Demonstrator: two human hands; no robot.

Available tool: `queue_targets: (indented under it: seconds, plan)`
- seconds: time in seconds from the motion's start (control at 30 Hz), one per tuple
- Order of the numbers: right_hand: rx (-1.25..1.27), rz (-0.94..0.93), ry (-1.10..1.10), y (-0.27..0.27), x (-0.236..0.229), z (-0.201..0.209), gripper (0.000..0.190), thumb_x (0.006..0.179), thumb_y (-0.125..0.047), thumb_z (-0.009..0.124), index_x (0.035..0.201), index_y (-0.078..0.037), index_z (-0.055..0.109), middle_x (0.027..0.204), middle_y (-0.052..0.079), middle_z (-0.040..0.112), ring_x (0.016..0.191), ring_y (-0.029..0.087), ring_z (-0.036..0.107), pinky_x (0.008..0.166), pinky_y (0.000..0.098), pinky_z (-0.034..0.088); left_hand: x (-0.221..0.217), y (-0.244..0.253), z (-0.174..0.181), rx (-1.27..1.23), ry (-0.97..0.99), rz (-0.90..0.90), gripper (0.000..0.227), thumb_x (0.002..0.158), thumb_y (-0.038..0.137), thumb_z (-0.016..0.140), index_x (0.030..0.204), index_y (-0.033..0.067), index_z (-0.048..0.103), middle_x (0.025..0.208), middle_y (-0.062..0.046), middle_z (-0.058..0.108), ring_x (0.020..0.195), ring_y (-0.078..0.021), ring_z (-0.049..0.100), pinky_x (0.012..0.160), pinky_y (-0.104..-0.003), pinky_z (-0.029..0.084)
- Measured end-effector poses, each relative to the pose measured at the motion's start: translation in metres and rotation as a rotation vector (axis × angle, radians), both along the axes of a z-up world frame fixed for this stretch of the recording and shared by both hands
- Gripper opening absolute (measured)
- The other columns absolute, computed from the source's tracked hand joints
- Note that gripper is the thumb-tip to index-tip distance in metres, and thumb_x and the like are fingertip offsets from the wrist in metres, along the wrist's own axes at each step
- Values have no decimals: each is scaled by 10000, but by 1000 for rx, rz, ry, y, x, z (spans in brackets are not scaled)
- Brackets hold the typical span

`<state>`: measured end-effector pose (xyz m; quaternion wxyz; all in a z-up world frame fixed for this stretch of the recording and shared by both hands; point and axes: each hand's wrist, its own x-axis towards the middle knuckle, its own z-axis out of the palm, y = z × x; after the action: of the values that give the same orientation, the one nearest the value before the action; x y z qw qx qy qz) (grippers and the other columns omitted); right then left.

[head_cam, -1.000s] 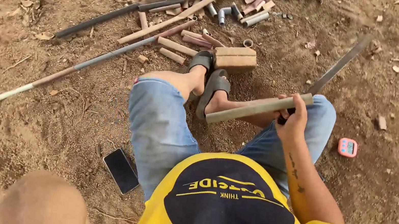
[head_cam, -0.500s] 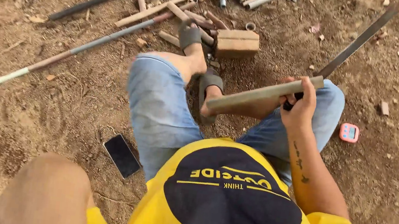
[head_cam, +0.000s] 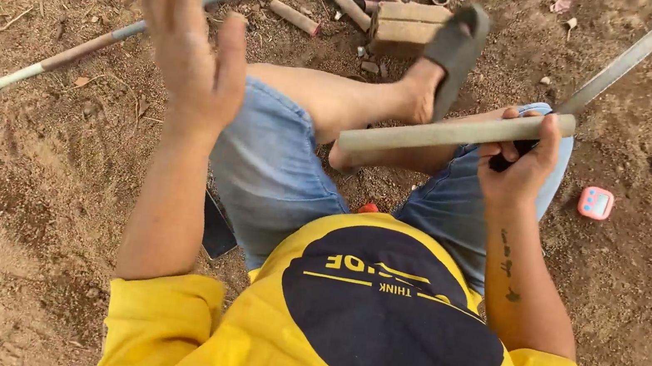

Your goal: A person sits on the ground and uses a hacksaw blade to shave and scrape a wooden stick.

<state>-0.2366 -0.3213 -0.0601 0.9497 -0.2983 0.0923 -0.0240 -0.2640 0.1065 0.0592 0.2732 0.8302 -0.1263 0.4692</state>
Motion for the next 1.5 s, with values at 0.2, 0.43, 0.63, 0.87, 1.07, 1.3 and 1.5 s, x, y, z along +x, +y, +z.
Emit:
queue_targets:
  seconds: [0.2,0.43,0.63,0.87,1.07,1.3,1.5]
  plan:
    - [26,-69,4,1,2,5,177,970,-325,732,1037,-173,671,987,47,729,578,34,443,520,205,372,29,-10,-88,217,692,45,571,1081,464,521,1499,76,555,1551,-246,492,1369,-412,481,1117,-618,403]
    - [0,-205,7,3,8,2,174,988,-349,697,1054,-196,646,1037,54,753,534,15,414,505,194,361,28,-27,-158,300,753,-56,1148,909,672,753,1691,92,144,1729,-327,138,1601,-526,212,1295,-638,256]
    - [35,-278,83,-13,8,-12,166,995,-339,680,1067,-194,639,1048,59,747,542,25,422,513,203,362,126,-86,-144,613,722,-149,925,815,516,855,1578,160,474,1671,-281,279,1543,-507,269,1208,-720,240]
    - [-16,-273,251,-40,23,-35,211,1015,-346,615,1140,-175,624,1047,55,702,557,28,415,484,199,374,298,-133,-217,757,1072,78,1136,675,642,963,1510,50,472,1458,-263,455,1339,-467,447,1092,-713,375]
    - [-37,-195,225,-63,48,-70,225,1002,-277,621,1134,-95,605,1037,134,736,492,60,389,419,231,375,356,-154,-291,786,1206,162,1307,540,529,1019,1609,106,397,1641,-350,316,1507,-513,308,1165,-729,271]
    - [11,-43,150,-83,51,-87,250,1046,-292,639,1179,-85,599,1086,145,710,500,49,399,441,218,414,387,-195,-311,826,1344,122,1456,624,427,1021,1712,82,118,1718,-350,184,1586,-521,172,1237,-708,195]
    - [120,11,97,-77,46,-88,266,1070,-297,627,1250,-107,581,1138,120,687,550,45,397,529,225,414,406,-190,-338,834,1322,137,1496,631,361,1029,1721,125,30,1700,-310,295,1573,-478,265,1220,-701,231]
